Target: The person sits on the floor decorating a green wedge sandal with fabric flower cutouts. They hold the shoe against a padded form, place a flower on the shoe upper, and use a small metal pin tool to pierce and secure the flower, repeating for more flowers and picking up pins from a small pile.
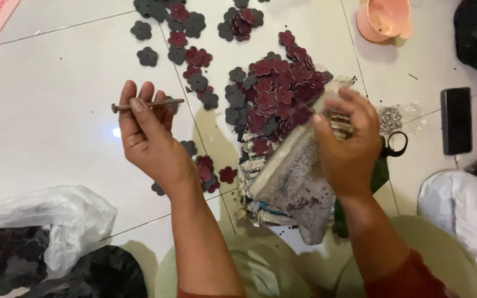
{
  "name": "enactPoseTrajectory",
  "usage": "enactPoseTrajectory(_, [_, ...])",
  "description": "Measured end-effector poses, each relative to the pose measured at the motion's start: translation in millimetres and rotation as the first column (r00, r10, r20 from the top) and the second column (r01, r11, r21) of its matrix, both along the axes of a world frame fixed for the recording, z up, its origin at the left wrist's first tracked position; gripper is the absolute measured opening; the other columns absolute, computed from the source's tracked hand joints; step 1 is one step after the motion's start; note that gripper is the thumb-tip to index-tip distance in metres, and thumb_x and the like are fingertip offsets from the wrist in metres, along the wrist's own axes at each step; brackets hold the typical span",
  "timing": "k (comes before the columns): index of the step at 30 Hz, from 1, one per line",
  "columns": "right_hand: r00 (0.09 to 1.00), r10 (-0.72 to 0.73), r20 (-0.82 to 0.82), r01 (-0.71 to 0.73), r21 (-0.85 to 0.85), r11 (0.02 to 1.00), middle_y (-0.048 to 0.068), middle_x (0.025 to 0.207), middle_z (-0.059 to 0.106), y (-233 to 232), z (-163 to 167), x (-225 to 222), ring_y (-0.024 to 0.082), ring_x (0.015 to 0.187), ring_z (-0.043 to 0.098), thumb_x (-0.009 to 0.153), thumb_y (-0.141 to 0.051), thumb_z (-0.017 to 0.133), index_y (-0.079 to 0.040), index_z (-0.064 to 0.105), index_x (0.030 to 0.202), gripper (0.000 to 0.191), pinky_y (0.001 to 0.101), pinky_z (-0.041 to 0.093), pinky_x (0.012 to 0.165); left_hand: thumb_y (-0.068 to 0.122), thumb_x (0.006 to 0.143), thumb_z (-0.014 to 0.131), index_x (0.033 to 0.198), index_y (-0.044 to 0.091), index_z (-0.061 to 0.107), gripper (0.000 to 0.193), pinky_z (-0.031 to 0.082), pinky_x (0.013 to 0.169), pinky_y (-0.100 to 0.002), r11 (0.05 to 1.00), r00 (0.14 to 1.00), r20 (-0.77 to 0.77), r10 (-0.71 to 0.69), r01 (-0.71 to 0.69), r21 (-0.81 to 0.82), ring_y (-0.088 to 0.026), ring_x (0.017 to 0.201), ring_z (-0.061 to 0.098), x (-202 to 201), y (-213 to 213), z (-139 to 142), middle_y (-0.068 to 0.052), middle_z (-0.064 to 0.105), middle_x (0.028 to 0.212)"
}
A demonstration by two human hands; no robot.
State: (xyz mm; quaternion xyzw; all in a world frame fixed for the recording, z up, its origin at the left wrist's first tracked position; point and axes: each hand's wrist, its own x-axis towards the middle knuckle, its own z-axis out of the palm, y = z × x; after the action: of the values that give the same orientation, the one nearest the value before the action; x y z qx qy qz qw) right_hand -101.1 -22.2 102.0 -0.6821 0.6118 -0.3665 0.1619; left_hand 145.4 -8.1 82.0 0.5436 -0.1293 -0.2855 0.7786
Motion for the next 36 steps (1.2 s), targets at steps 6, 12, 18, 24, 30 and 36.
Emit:
enactPoseTrajectory(6, [0.776, 0.571, -0.268, -0.584, 0.038, 0.811, 0.013, 0.103, 0.067, 24, -40, 73, 0.033, 0.106, 0.062, 0.075, -0.004, 0.073, -0.003, 0.068, 0.107, 0.033, 0.0447, 0.044, 0.104, 0.024, 0.111, 0.054, 0.138, 0.006, 0.063, 0.034, 0.059, 0.095, -0.029, 0.997, 1.000, 0.008, 0.018, -0.018, 0.074, -0.014, 0.110, 0.071, -3, -1, -5, -0.010, 0.073, 0.126])
enactPoseTrajectory(12, [0.685, 0.545, -0.484, -0.588, 0.074, 0.805, 0.012, 0.089, 0.059, 72, -84, 101, 0.030, 0.094, 0.059, 0.079, -0.007, 0.059, 0.002, 0.068, 0.112, 0.035, 0.0499, 0.041, 0.111, 0.024, 0.109, 0.055, 0.137, 0.005, 0.063, 0.034, 0.060, 0.095, -0.030, 0.999, 0.998, -0.059, -0.034, 0.035, 0.032, -0.015, 0.109, 0.071, 0, -4, -9, -0.009, 0.072, 0.126])
enactPoseTrajectory(18, [0.730, 0.590, -0.345, -0.578, 0.147, 0.802, 0.010, 0.090, 0.061, 73, -67, 99, 0.029, 0.102, 0.061, 0.081, -0.005, 0.064, -0.006, 0.067, 0.091, 0.011, 0.0538, 0.037, 0.119, 0.023, 0.107, 0.062, 0.138, 0.006, 0.062, 0.036, 0.060, 0.089, -0.028, 0.985, 0.987, -0.077, -0.138, 0.145, 0.093, -0.015, 0.106, 0.073, -5, -1, -7, -0.008, 0.071, 0.121])
enactPoseTrajectory(24, [0.945, 0.255, 0.206, -0.320, 0.411, 0.854, 0.008, 0.109, 0.068, 62, -42, 53, 0.017, 0.088, 0.071, 0.086, -0.008, 0.074, -0.007, 0.076, 0.104, 0.018, 0.0327, 0.063, 0.077, 0.022, 0.104, 0.063, 0.135, 0.006, 0.065, 0.034, 0.059, 0.082, -0.026, 0.943, 0.961, -0.047, -0.272, 0.276, 0.186, -0.012, 0.101, 0.073, -18, -5, -11, -0.004, 0.076, 0.113])
enactPoseTrajectory(30, [0.882, -0.223, 0.414, -0.044, 0.544, 0.838, 0.006, 0.093, 0.078, 27, -58, -10, 0.009, 0.083, 0.070, 0.092, -0.011, 0.076, -0.004, 0.076, 0.112, 0.021, 0.0236, 0.057, 0.073, 0.015, 0.098, 0.069, 0.132, 0.006, 0.067, 0.035, 0.063, 0.083, -0.028, 0.776, 0.795, -0.102, -0.597, 0.605, 0.178, -0.012, 0.094, 0.075, -60, -10, -29, -0.006, 0.078, 0.106])
enactPoseTrajectory(36, [0.953, -0.216, 0.211, 0.107, 0.431, 0.896, 0.008, 0.109, 0.067, 38, -60, -21, 0.011, 0.084, 0.065, 0.089, -0.011, 0.077, -0.005, 0.072, 0.123, 0.035, 0.0254, 0.055, 0.070, 0.010, 0.101, 0.062, 0.132, 0.004, 0.066, 0.031, 0.057, 0.084, -0.023, 0.598, 0.613, -0.103, -0.783, 0.788, 0.147, -0.006, 0.098, 0.070, -88, -1, -51, -0.002, 0.077, 0.108])
